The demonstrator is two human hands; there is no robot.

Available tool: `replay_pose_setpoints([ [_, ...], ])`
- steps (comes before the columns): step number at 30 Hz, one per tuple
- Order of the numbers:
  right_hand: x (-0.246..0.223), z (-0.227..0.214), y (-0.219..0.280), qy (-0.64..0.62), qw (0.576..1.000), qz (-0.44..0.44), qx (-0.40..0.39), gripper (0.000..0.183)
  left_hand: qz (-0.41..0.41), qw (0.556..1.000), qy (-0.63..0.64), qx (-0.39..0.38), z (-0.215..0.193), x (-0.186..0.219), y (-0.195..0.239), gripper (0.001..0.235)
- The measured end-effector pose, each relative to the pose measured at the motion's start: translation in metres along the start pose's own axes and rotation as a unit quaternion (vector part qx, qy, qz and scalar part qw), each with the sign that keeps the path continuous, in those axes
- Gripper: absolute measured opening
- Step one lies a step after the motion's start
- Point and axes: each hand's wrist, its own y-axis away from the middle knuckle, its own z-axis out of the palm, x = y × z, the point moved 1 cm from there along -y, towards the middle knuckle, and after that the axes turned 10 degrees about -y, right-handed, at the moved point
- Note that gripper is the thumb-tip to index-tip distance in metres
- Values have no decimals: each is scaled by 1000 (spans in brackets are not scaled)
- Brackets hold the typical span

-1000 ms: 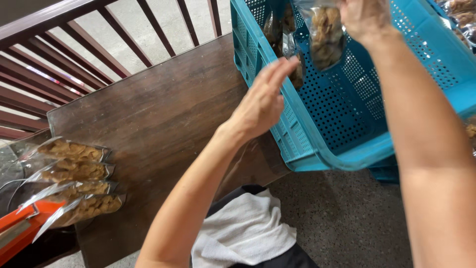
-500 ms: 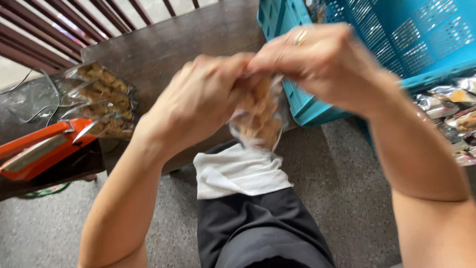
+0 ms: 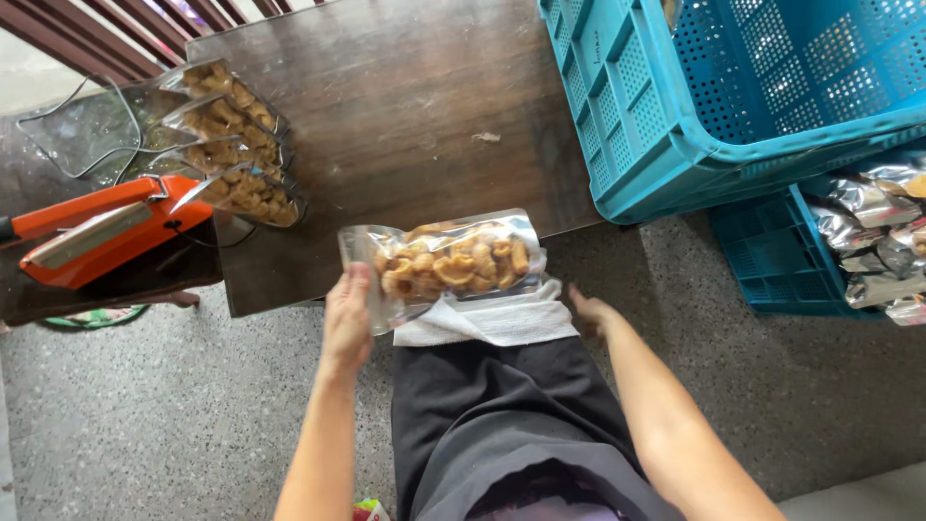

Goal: The person repeatedly wipes sealed snack packages with a white cloth, then places them on a table. The person handles each package one at a time, wiping the exterior before stacking them.

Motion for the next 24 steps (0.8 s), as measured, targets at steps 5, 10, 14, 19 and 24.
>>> replay_pose_setpoints([
  [5,26,5,0,-227,946,156,-172,84,-73,993,90,3,28,-72,-5,46],
  [10,15,-60,1,-487,852,76,-175,46,-61,996,63,10,33,-99,-7,48],
  [14,-9,-81,26,-601,743,-180,-233,51,-28,999,4,41,31,-115,-3,50],
  [19,-22,-46,123,-645,719,-143,-215,61,-9,998,49,29,29,-128,9,46],
  [24,-46,-51,243,-570,739,-236,-271,54,-15,998,61,31,39,-119,11,46],
])
